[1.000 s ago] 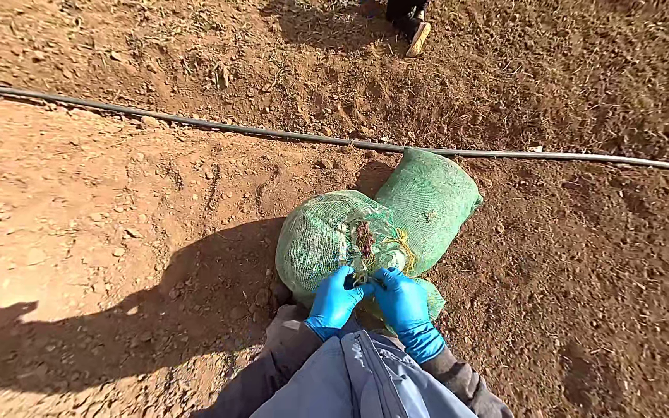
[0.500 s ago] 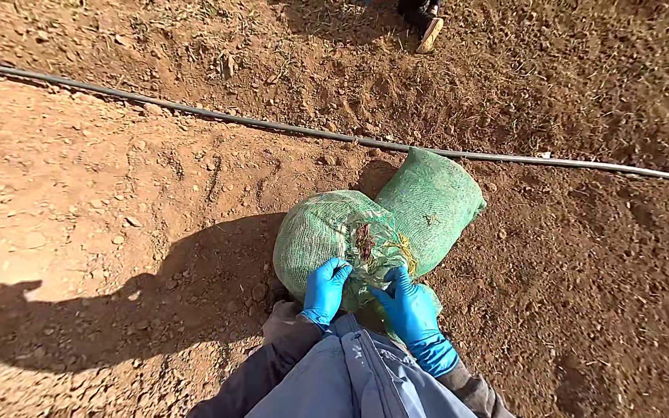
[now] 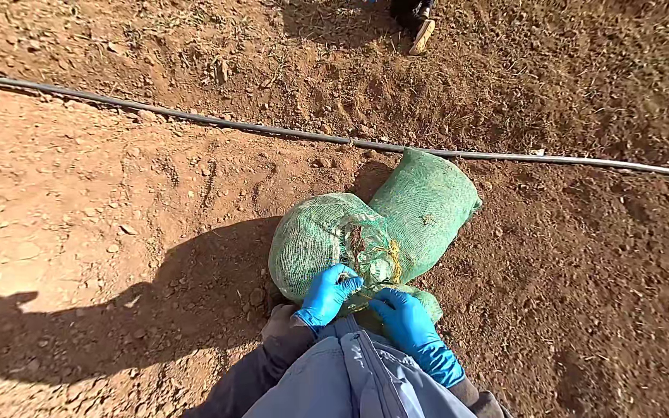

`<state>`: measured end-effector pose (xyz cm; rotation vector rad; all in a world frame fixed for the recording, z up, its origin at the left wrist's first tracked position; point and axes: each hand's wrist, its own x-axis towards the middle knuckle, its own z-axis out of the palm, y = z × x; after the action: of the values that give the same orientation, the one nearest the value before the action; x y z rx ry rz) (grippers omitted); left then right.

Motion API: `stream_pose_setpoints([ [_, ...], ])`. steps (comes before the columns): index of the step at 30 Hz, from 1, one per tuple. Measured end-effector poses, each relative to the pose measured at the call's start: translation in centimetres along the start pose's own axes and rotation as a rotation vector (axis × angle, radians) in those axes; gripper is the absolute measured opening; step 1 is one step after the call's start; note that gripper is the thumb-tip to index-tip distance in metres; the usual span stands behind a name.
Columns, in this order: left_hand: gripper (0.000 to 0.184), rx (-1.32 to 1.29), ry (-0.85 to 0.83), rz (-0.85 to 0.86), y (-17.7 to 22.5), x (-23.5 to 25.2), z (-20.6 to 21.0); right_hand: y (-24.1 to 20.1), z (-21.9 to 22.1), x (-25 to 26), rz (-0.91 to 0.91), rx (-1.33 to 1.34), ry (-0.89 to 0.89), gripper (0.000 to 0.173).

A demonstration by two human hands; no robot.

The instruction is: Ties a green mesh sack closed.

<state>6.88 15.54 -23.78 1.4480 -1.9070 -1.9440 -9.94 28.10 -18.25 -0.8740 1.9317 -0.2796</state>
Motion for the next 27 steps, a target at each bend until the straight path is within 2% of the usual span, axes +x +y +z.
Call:
stream_pose_setpoints([
  [3,0.032,-0.028,-0.104,-0.016,-0.2,-0.5,-0.1,0.8,-0.4,-0.1,-0.040,0.180,-0.012,0.032],
  [9,0.020,-0.182,-0.032,-0.084,0.1,-1.1,0.6,-0.1,-0.2,-0.4,-0.069,0.664,-0.103,0.027],
  [13,0.017,-0.309,-0.001,-0.050,0.4,-1.6,0.9,-1.3,-0.6,0.1,0.022,1.018,-0.072,0.033],
  [19,0.022,-0.368,-0.030,-0.015,0.6,-1.4,0.7,-2.2,-0.8,1.9,0.200,1.335,-0.001,0.036],
  [22,0.019,-0.381,-0.044,0.014,0.6,-1.1,0.4,-2.9,-1.0,2.2,0.178,1.311,-0.001,0.035],
  [27,0.015,-0.404,-0.008,-0.097,1.5,-1.8,-0.3,-3.5,-0.7,0.7,-0.080,1.047,-0.057,0.033],
])
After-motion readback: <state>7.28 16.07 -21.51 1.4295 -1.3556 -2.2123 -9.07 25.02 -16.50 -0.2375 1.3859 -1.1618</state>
